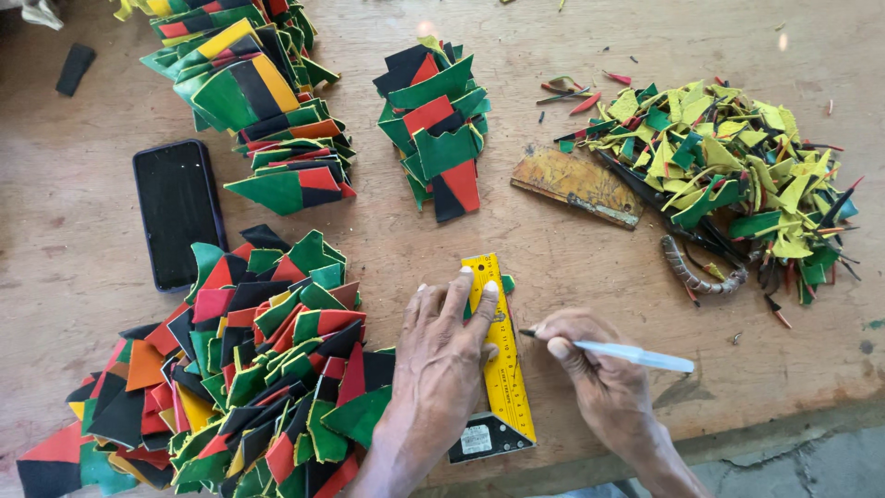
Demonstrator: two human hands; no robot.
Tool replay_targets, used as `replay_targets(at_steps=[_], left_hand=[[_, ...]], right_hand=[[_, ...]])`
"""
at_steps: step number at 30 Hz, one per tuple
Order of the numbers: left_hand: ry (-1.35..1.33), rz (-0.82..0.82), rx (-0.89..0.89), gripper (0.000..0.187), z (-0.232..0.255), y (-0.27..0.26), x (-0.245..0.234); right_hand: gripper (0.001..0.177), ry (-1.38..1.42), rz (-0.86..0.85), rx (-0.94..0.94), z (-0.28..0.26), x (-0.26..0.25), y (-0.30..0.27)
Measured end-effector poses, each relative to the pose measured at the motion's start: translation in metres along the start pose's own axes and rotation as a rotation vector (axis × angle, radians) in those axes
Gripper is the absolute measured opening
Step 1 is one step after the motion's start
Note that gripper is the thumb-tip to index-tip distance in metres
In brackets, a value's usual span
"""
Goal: The person repeatedly measures and cuts small, multicolored triangular pieces of material using a yellow ruler and a utility knife. They place each finished piece into a growing stack on the wooden workbench.
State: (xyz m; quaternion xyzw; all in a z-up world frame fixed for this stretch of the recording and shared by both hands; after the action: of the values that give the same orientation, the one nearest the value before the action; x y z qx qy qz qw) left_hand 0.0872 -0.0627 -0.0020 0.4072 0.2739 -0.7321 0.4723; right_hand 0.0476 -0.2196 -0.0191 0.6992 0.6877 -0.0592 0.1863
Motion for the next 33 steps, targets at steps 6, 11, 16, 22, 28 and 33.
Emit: replay_targets(at_steps=[6, 11, 16, 22, 28, 33], left_hand=[[-0.016, -0.024, -0.012, 0.064, -0.001, 0.002, 0.002], [-0.004, -0.011, -0.012, 0.065, -0.001, 0.001, 0.0], [-0.002, -0.01, -0.013, 0.064, -0.001, 0.001, 0.001], [-0.021, -0.011, -0.02, 0.064, -0.002, 0.001, -0.001], [-0.035, -0.025, -0.025, 0.063, -0.002, 0.001, 0.0], [-0.095, 0.032, -0.005, 0.066, 0.0, -0.002, -0.014]], right_hand=[[0.013, -0.025, 0.046, -0.045, 0.005, 0.002, 0.034], [0.014, -0.016, 0.056, -0.014, 0.007, 0.007, 0.045], [0.015, -0.041, 0.032, -0.021, 0.004, 0.009, 0.044], [0.014, 0.0, -0.013, 0.053, 0.003, 0.006, 0.017], [0.009, 0.016, -0.09, 0.074, 0.0, 0.004, -0.016], [0.048, -0.104, -0.537, -0.03, -0.023, 0.043, -0.048]])
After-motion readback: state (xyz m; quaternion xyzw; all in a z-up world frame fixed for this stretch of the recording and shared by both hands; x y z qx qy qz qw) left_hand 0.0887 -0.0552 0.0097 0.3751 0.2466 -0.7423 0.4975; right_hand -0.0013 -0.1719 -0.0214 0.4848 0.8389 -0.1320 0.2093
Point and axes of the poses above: each hand's wrist, its own y-axis towards the middle knuckle, its own x-axis out of the palm, z = x × y, the point moved 10 cm from there along y, towards the middle knuckle, and after that the axes turned 5 degrees about -x, right-handed, at the moved point
